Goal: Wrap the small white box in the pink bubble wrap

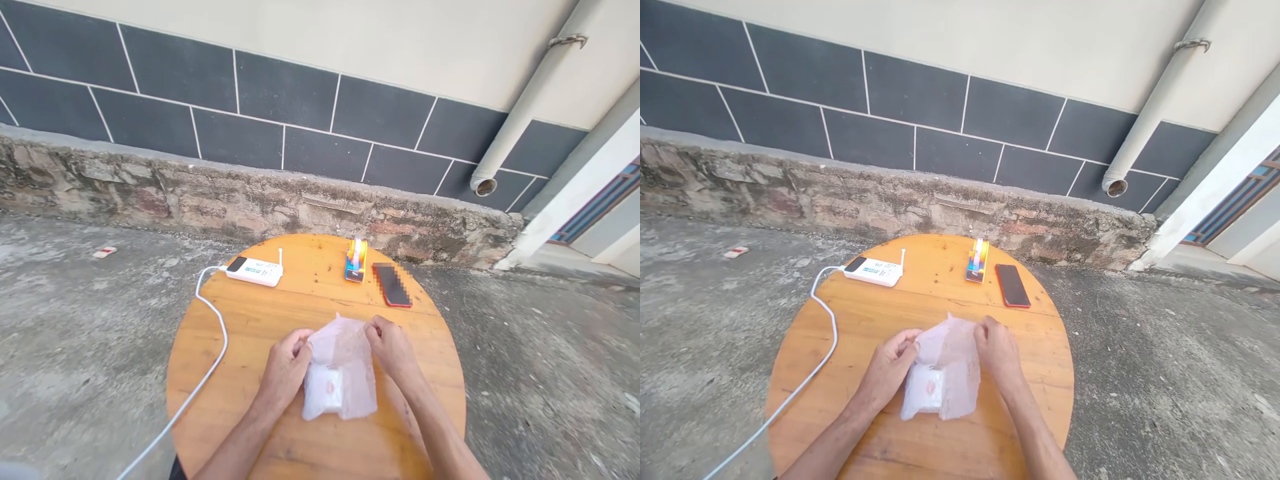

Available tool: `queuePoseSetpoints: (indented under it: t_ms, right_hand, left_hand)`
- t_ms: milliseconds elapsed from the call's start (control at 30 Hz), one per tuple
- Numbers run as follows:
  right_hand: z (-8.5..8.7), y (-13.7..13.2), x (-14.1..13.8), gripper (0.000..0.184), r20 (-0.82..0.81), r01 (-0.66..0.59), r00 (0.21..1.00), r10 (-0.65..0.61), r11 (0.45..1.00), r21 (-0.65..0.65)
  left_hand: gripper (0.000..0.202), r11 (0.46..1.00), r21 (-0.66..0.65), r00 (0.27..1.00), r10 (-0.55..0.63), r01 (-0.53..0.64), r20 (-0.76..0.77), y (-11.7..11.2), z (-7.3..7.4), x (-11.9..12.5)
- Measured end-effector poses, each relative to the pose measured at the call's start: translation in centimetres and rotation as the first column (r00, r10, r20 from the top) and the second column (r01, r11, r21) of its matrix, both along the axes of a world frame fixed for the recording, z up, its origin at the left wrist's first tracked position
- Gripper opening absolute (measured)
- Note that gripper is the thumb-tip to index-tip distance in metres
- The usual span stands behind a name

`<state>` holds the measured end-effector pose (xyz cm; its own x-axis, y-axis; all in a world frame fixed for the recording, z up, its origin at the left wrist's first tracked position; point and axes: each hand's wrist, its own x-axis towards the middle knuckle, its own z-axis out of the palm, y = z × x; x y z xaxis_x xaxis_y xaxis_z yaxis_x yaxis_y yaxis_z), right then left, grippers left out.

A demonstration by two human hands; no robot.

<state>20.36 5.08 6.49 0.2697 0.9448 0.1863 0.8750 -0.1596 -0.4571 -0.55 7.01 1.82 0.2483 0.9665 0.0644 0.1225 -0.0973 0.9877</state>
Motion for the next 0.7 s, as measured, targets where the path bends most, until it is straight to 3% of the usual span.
queuePoseSetpoints:
  t_ms: [200,367,467,600,700]
  right_hand:
    - [-2.2,-1.2,0.6,0.031,-0.236,-0.041,0.970,0.055,0.997,0.063]
    - [-2.7,-1.0,0.5,0.033,-0.430,-0.136,0.884,0.183,0.981,0.138]
    - [-3.3,-0.3,0.2,0.028,-0.507,-0.143,0.837,0.206,0.977,0.160]
    - [-4.1,0.3,-0.3,0.026,-0.580,-0.090,0.789,0.203,0.972,0.218]
    - [-4.3,0.1,-0.5,0.025,-0.619,-0.053,0.757,0.210,0.963,0.263]
  left_hand:
    - [0.025,1.000,0.011,1.000,-0.003,0.003,-0.007,0.2,-0.2,-0.2]
    - [0.030,0.999,0.033,0.999,-0.020,0.021,-0.032,0.2,-0.2,-0.1]
    - [0.034,0.998,0.051,0.998,0.035,-0.032,-0.060,0.2,-0.1,-0.2]
    - [0.031,0.987,0.100,0.983,0.139,-0.128,-0.116,-0.1,1.0,-1.0]
    - [0.028,0.989,0.138,0.969,0.090,-0.059,-0.230,-0.7,2.0,-1.2]
